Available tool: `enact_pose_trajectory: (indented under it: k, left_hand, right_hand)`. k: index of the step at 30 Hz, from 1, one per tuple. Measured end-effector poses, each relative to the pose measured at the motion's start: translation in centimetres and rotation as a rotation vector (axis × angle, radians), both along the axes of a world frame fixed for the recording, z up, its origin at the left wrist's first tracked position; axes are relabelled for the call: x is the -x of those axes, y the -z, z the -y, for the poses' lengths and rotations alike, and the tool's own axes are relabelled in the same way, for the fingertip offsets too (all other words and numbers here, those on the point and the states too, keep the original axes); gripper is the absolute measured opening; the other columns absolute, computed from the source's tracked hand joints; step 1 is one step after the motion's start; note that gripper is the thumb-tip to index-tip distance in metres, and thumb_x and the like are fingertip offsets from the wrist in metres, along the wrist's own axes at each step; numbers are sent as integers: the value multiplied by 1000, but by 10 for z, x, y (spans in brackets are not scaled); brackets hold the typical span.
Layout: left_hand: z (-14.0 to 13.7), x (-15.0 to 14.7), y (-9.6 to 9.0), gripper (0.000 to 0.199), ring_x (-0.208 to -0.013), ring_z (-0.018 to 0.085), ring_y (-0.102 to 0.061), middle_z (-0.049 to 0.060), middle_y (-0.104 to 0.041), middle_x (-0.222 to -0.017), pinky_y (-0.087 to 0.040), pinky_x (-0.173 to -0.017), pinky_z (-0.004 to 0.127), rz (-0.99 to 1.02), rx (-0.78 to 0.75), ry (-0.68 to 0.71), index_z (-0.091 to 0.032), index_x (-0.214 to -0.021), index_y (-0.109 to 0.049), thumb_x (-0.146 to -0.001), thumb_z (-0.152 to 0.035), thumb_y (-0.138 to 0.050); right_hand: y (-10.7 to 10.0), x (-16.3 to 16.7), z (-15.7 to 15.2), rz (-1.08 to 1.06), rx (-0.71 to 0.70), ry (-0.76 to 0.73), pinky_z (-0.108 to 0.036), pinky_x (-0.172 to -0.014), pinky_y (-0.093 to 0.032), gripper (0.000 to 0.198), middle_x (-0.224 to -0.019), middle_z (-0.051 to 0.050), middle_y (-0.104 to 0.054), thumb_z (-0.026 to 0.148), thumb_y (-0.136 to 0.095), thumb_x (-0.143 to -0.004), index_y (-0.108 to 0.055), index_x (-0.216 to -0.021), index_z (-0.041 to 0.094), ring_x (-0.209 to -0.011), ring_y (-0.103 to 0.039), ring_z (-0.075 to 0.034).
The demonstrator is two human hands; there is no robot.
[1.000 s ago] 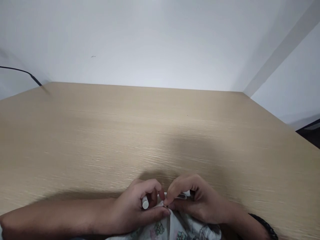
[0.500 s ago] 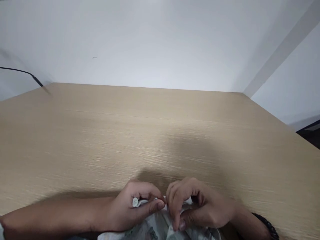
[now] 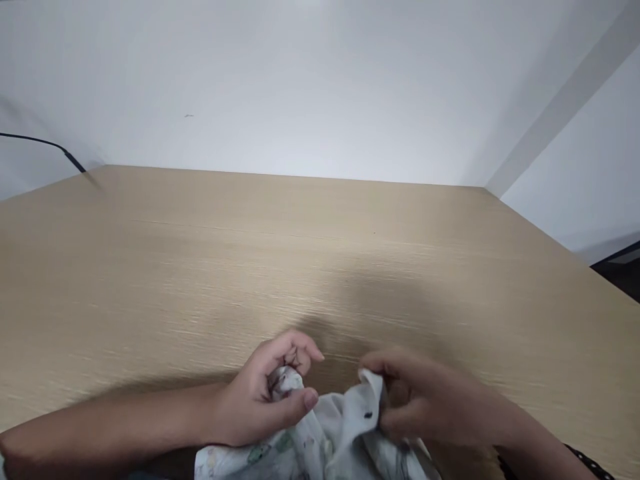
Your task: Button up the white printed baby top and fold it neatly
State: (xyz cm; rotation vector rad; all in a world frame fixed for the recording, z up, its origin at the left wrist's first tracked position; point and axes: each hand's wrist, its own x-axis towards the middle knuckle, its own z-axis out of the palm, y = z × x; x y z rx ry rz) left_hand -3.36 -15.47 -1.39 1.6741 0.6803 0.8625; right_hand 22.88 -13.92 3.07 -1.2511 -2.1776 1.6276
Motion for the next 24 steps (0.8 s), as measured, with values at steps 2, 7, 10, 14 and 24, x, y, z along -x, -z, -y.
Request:
enact_pose_trajectory:
  k: [2,7,10,14,24]
  left_hand:
    - [-5,0,1,30,-69,12,-43,0,-46,-84,-37,-62,23,83,-24,-37,-25,-122,-45,-96,-38,-54]
    - [-29,2,7,46,-120,26,-44,8,-51,-124,-34,-98,36,267,11,-413,-26,-124,-46,-90,-55,-53]
    - [-41,1,7,51,-130,29,-38,10,-49,-134,-30,-104,40,248,154,-448,-23,-124,-48,-89,-61,-48]
    - [-40,1,-4,50,-129,29,-42,12,-50,-137,-31,-106,44,13,183,-34,-20,-133,-47,-95,-53,-46]
    - [-33,-1,10,63,-94,20,-59,11,-58,-113,-49,-81,33,-202,82,-51,-20,-139,-36,-83,-17,-65]
  right_hand:
    - [2,4,1,-123,-196,212,-24,-59,-45,9,-74,0,-60,27,-61,-85,-60,-81,19,-71,-56,-15]
    - [1,-7,-3,-372,-850,439,-38,-85,-49,15,-102,-9,-64,20,-58,-87,-62,-101,26,-100,-60,-26]
    - [-4,-11,-3,-275,-785,71,-39,-87,-49,28,-104,-10,-65,14,-56,-84,-65,-108,26,-101,-60,-26]
    - [-7,-12,-3,-124,-635,-140,-34,-81,-50,49,-95,-6,-68,10,-54,-78,-58,-125,24,-88,-63,-22]
    - [15,-11,-27,81,-707,104,-37,-85,-49,13,-103,-9,-67,30,-56,-93,-62,-99,21,-99,-60,-24]
